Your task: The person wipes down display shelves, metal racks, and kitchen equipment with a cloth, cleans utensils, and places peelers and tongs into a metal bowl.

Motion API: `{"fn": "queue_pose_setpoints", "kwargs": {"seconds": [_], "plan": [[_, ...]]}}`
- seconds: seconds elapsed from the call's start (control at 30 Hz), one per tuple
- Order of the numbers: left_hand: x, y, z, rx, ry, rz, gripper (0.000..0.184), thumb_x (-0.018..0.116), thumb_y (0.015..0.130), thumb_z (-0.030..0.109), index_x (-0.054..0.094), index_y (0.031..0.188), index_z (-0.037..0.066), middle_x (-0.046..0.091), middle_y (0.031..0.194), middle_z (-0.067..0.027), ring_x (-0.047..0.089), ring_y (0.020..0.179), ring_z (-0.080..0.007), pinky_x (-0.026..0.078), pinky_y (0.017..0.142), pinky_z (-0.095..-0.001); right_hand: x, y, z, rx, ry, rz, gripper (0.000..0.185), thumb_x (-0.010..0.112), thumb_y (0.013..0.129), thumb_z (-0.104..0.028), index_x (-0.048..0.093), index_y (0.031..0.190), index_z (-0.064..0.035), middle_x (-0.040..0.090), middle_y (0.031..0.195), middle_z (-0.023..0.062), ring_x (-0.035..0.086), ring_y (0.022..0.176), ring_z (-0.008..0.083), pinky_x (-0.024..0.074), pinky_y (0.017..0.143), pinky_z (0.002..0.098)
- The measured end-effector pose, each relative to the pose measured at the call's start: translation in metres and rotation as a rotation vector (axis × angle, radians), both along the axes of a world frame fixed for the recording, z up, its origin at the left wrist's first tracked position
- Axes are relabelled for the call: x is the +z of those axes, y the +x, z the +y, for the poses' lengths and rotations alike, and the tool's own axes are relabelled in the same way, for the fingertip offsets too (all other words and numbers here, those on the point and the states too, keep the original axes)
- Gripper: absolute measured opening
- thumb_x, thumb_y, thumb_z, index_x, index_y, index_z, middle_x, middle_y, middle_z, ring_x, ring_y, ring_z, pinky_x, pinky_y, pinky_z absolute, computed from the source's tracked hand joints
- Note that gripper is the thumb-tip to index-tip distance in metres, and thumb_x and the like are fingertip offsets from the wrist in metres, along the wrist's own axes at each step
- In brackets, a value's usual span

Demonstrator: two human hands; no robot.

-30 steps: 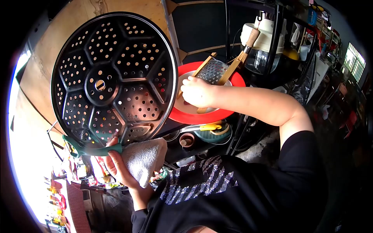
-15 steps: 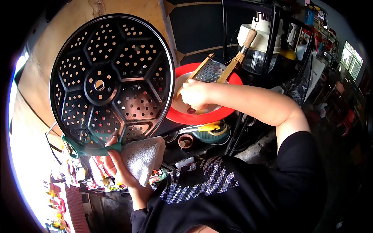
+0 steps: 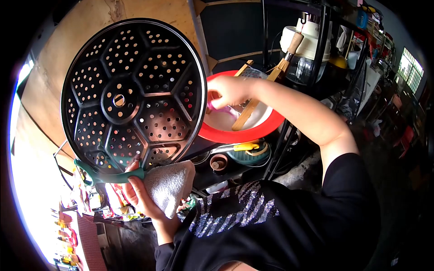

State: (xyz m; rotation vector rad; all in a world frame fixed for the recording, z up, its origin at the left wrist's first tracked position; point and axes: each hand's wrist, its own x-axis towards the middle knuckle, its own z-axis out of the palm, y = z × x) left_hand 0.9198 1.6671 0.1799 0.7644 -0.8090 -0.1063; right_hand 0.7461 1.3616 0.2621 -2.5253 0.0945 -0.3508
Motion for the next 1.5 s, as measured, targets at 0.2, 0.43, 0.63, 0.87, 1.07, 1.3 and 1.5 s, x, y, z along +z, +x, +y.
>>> {"fn": "queue_pose_setpoints", "kwargs": {"seconds": [0.2, 0.43, 0.63, 0.87, 1.07, 1.3, 1.5], "plan": [[-0.005, 0.007, 0.001, -0.017, 0.024, -0.031, 0.034, 0.046, 0.107, 0.022, 0.063, 0.12, -0.005, 0.067, 0.12, -0.0163, 0.063, 0.11, -0.0225, 0.047, 0.102, -0.0375, 0.023, -0.038, -0.018, -0.121, 0.517, -0.561, 0.018, 0.054, 0.095, -0.005, 0.056, 0.112, -0.0068, 0.066, 0.105, 0.0071, 0.064, 0.104, 0.017, 0.0511, 0.094, 0.0323], [-0.002, -0.01, -0.015, -0.044, 0.159, -0.11, 0.033, 0.045, 0.107, 0.021, 0.063, 0.117, -0.005, 0.066, 0.119, -0.0177, 0.058, 0.119, -0.025, 0.037, 0.109, -0.0412, 0.048, -0.102, -0.014, -0.28, 1.022, -0.902, 0.016, 0.044, 0.095, -0.02, 0.055, 0.093, -0.0086, 0.062, 0.084, 0.007, 0.062, 0.073, 0.0181, 0.058, 0.079, 0.0378], [0.015, -0.046, -0.05, -0.238, 0.234, -0.117, 0.027, 0.051, 0.104, 0.017, 0.065, 0.116, -0.002, 0.069, 0.115, -0.0122, 0.061, 0.107, -0.0161, 0.044, 0.098, -0.0309, 0.048, -0.136, 0.006, -0.441, 1.067, -0.624, 0.044, 0.049, 0.095, -0.043, 0.057, 0.116, -0.0048, 0.046, 0.074, -0.0037, 0.039, 0.052, 0.0037, 0.0276, 0.039, 0.0172], [0.028, -0.057, -0.114, -0.689, 0.294, 0.073, 0.023, 0.061, 0.101, 0.019, 0.068, 0.113, 0.0, 0.071, 0.103, -0.0036, 0.062, 0.089, -0.0065, 0.048, 0.08, -0.0205, 0.022, -0.163, -0.013, -0.665, 0.82, -0.574, 0.022, 0.068, 0.093, -0.027, 0.062, 0.083, -0.0082, 0.06, 0.063, 0.0012, 0.056, 0.043, 0.0099, 0.035, 0.037, 0.0201], [0.028, -0.062, -0.106, -0.686, 0.378, 0.076, 0.028, 0.061, 0.1, 0.018, 0.066, 0.119, -0.002, 0.069, 0.116, -0.0085, 0.063, 0.107, -0.0138, 0.048, 0.094, -0.0271, -0.011, -0.176, -0.036, -0.945, 0.785, -0.833, 0.022, 0.064, 0.096, -0.026, 0.061, 0.082, -0.0091, 0.055, 0.065, -0.0049, 0.051, 0.053, 0.0074, 0.0397, 0.048, 0.0225], [0.009, -0.051, -0.088, -0.688, 0.474, -0.011, 0.023, 0.058, 0.102, 0.017, 0.065, 0.114, -0.002, 0.07, 0.104, -0.0054, 0.061, 0.096, -0.0088, 0.048, 0.087, -0.0251, -0.042, -0.173, -0.059, -1.007, 0.622, -0.805, 0.025, 0.062, 0.097, -0.026, 0.062, 0.082, -0.0059, 0.055, 0.07, -0.0046, 0.05, 0.063, 0.0079, 0.0414, 0.059, 0.026], [0.002, -0.056, -0.087, -0.648, 0.515, -0.17, 0.024, 0.059, 0.102, 0.018, 0.062, 0.112, -0.003, 0.065, 0.097, -0.0004, 0.056, 0.09, -0.0059, 0.045, 0.084, -0.0219, -0.038, -0.165, -0.05, -1.189, 0.12, -0.23, 0.034, 0.062, 0.096, -0.034, 0.065, 0.089, -0.0008, 0.07, 0.083, 0.0144, 0.07, 0.08, 0.0263, 0.0536, 0.072, 0.0384]]}}
